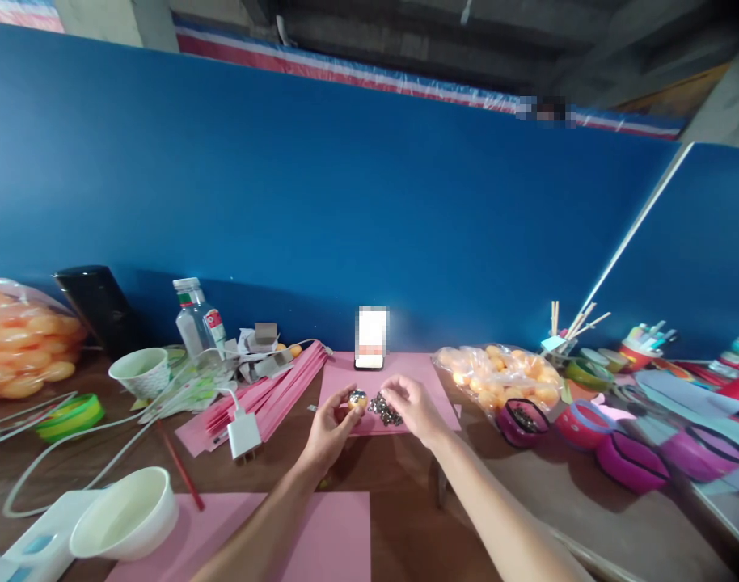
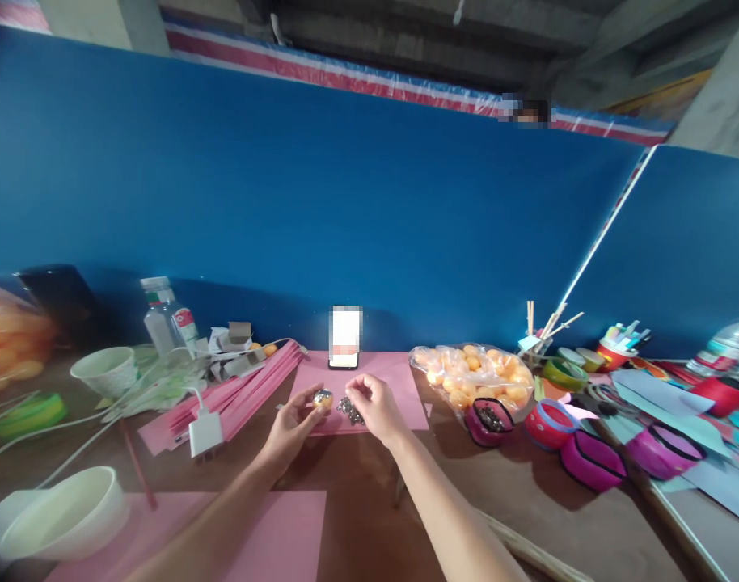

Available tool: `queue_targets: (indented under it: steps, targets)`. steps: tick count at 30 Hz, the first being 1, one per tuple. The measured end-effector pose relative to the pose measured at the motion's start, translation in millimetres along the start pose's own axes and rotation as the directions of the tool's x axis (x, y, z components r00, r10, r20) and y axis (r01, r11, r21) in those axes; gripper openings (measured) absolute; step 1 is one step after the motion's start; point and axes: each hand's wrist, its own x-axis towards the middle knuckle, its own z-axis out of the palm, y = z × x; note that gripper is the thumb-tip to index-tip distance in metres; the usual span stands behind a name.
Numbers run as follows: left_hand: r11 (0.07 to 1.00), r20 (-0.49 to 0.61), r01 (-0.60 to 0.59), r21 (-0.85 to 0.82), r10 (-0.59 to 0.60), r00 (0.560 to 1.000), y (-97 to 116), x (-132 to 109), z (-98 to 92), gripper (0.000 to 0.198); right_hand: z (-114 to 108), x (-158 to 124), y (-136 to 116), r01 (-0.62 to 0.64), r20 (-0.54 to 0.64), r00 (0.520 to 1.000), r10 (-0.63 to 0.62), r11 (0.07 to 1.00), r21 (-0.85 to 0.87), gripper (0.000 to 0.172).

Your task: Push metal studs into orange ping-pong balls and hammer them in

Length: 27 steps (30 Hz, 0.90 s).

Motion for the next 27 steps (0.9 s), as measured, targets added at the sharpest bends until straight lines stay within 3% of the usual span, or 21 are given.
queue_targets:
  steps: [7, 17, 27]
  targets:
    - [1.000, 0.003, 0.002, 0.018, -0.002, 1.000, 2.6, 0.0, 2.0, 0.055, 14.8, -8.8, -5.5, 0.048, -0.069, 0.997, -0.043, 0.997, 0.067, 0.018]
    - [0.998, 0.016, -0.019, 0.054, 0.018, 1.000, 1.0, 0.1, 1.4, 0.050, 19.5, -10.7, 6.2, -0.050, -0.051, 0.997, 0.066, 0.962, 0.269, 0.024]
    - [0.993, 0.016, -0.017, 0.120, 0.015, 1.000, -1.9, 1.6, 1.7, 0.054, 21.0, -11.2, 1.1, 0.033, -0.057, 0.998, -0.029, 0.996, 0.080, 0.017]
